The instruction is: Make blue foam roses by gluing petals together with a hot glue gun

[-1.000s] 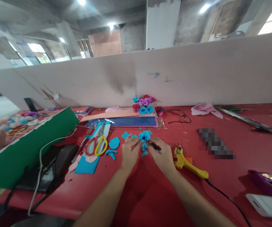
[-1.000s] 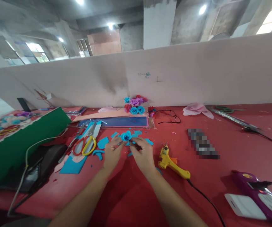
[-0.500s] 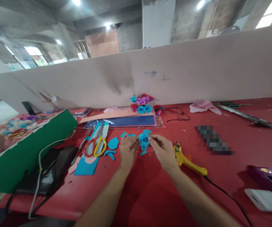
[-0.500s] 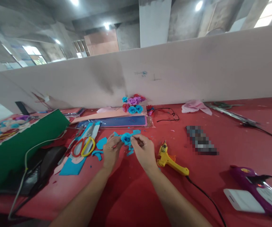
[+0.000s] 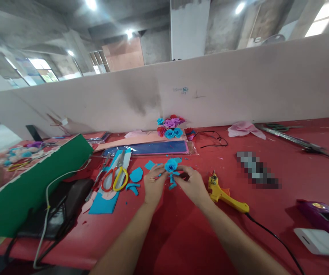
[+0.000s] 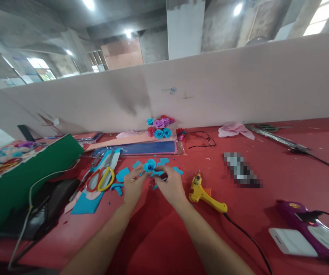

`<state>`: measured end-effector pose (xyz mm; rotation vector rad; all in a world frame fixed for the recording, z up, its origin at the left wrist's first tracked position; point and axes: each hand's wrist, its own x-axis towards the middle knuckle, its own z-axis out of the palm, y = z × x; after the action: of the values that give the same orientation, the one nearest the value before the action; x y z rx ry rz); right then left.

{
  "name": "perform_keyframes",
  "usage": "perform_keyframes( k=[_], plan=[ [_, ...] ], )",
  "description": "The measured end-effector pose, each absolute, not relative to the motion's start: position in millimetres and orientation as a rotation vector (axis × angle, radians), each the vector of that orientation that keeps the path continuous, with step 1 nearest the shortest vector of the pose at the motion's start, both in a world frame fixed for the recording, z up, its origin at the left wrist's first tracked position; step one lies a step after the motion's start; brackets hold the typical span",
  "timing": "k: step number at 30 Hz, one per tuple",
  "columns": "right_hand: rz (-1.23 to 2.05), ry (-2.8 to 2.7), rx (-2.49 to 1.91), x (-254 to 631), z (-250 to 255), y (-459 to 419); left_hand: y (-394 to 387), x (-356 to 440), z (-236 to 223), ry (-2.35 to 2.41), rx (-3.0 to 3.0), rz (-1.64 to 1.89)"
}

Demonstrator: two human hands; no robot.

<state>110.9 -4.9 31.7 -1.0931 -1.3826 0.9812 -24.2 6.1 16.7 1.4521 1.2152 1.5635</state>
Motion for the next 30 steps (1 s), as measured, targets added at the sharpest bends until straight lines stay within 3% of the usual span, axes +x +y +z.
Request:
perform_keyframes(
  k=[11, 30],
  plan=[
    [1.05, -1.392, -0.987, 110.7, 22.5, 2.2, 9.9, -33.1, 21.3, 0.928, 1.37, 1.394],
    [1.159, -1.527, -0.927, 108.7, 21.5, 0.7, 6.5, -33.1, 30.3, 0.878, 1.326, 1.239]
  ],
)
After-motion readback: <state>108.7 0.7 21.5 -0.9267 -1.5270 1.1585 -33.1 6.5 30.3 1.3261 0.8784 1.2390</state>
